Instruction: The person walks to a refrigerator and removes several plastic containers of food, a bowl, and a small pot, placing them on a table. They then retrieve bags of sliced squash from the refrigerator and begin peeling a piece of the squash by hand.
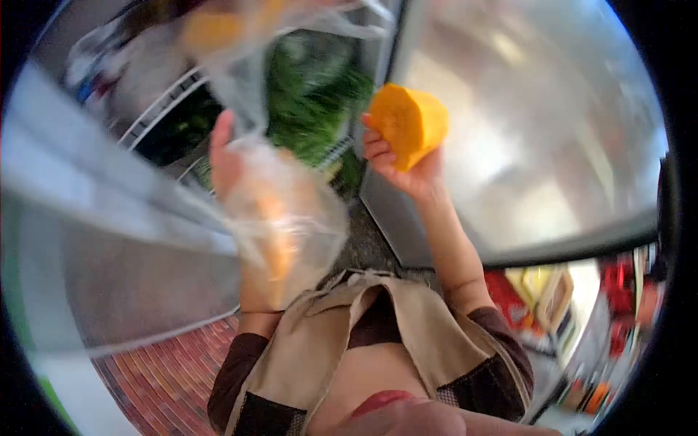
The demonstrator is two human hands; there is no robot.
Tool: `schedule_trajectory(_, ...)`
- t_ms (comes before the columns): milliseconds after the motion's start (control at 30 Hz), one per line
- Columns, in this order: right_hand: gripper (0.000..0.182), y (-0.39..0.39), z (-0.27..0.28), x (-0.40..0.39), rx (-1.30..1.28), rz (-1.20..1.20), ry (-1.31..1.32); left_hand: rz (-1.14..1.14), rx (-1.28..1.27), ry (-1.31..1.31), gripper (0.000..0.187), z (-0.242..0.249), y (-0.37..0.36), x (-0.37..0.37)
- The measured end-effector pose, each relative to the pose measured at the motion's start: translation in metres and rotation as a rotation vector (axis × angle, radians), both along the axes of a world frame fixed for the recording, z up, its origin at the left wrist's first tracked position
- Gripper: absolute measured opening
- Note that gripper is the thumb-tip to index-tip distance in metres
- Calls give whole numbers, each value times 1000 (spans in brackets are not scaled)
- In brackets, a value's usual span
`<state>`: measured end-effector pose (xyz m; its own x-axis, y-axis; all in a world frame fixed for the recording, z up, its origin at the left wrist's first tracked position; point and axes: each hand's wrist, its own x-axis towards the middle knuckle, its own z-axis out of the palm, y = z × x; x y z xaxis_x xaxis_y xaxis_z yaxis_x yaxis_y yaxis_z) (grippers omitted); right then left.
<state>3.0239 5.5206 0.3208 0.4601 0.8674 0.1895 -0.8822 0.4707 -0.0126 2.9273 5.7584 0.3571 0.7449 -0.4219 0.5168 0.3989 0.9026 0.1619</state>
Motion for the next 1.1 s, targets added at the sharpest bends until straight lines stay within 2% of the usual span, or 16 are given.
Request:
schedule_trajectory(67,77,-20,-7,-14,70,2,-88,600,148,42,31,-28,-30,-1)
schedule_trajectory(133,80,-53,-12,-40,-41,-168,-150,651,303,122,30,-51,-58,1)
schedule_trajectory(200,87,-99,-35,-79,-301,-560,-57,516,433,176,29,-74,-94,2)
schedule_trajectory(233,92,-115,-20,-104,-702,-909,-112,423,498,193,29,-85,-112,4)
schedule_trajectory(267,92,-137,-20,-124,-719,-999,-69,315,567,212,28,-97,-132,5)
schedule_trajectory(333,90,-189,-18,-168,-607,-804,-248,100,716,222,28,-122,-182,3)
schedule_trajectory(500,74,-316,-60,-267,-804,-1336,-166,-435,944,158,27,-173,-327,-28)
schedule_trajectory(533,68,-345,-75,-275,-839,-1360,-199,-662,762,278,23,-173,-353,-39)
schedule_trajectory(700,49,-490,-220,-240,-1306,-1543,141,-576,1000,150,11,-222,-480,-70)
schedule_trajectory(767,64,-520,-248,-210,-1978,-1377,174,-538,921,388,13,-244,-525,-57)
schedule_trajectory(833,73,-549,-290,-180,-2334,-1224,-142,-541,792,603,34,-232,-567,-32)
schedule_trajectory(867,72,-552,-284,-169,-2436,-1211,-391,-435,669,524,45,-240,-581,-16)
schedule_trajectory(900,69,-553,-285,-155,-2481,-1246,-607,-278,845,659,46,-245,-589,-3)
schedule_trajectory(1000,57,-568,-292,-118,-2665,-1254,-1306,268,972,502,19,-285,-634,59)
schedule_trajectory(1033,47,-574,-303,-106,-2770,-1296,-1485,539,1033,507,12,-249,-650,61)
schedule_trajectory(1100,41,-586,-316,-90,-2743,-1196,-1653,769,1134,547,14,-226,-673,84)
